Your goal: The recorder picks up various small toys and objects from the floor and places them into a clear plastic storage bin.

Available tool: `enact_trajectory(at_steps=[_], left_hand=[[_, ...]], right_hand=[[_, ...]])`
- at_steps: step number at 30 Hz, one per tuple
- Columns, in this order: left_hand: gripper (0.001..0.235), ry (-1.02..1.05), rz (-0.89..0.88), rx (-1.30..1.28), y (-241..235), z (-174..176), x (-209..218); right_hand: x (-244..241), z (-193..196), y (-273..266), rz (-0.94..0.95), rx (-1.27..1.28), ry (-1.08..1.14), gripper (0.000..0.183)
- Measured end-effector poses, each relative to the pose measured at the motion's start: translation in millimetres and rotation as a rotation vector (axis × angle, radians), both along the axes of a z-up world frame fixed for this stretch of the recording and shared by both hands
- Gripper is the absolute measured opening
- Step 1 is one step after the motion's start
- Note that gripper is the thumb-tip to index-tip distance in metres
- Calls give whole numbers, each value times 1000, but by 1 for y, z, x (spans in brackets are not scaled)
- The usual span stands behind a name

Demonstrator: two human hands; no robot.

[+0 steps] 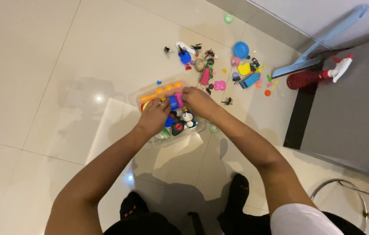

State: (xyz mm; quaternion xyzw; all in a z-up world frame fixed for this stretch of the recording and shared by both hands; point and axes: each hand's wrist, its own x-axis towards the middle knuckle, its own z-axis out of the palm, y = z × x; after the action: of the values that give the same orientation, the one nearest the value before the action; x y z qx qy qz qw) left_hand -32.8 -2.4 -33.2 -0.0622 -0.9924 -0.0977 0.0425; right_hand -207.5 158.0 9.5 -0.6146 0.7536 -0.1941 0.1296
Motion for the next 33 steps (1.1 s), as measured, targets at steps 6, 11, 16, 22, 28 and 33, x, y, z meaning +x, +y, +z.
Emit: enact_trajectory(at_steps=[6, 11, 16, 22, 28, 33], left_hand=[[39, 46, 18, 93, 1, 4, 7], [30, 99, -18, 290, -5, 19, 10], [27, 131, 28, 355, -11, 38, 20], [33, 205, 136, 328, -23, 32, 41], [32, 315, 180, 279, -25, 8, 67], [47, 96, 180, 313, -21, 13, 94]], right_hand=[[-51, 41, 34, 327, 334, 288, 19], [-102, 79, 70, 141, 799, 316, 18], [-169, 13, 136, -267, 531, 300, 34], [-204, -61, 189, -443, 685, 395, 44], [-198, -66, 176, -363, 642, 443, 59], [-196, -73, 163, -305, 620, 391, 62]])
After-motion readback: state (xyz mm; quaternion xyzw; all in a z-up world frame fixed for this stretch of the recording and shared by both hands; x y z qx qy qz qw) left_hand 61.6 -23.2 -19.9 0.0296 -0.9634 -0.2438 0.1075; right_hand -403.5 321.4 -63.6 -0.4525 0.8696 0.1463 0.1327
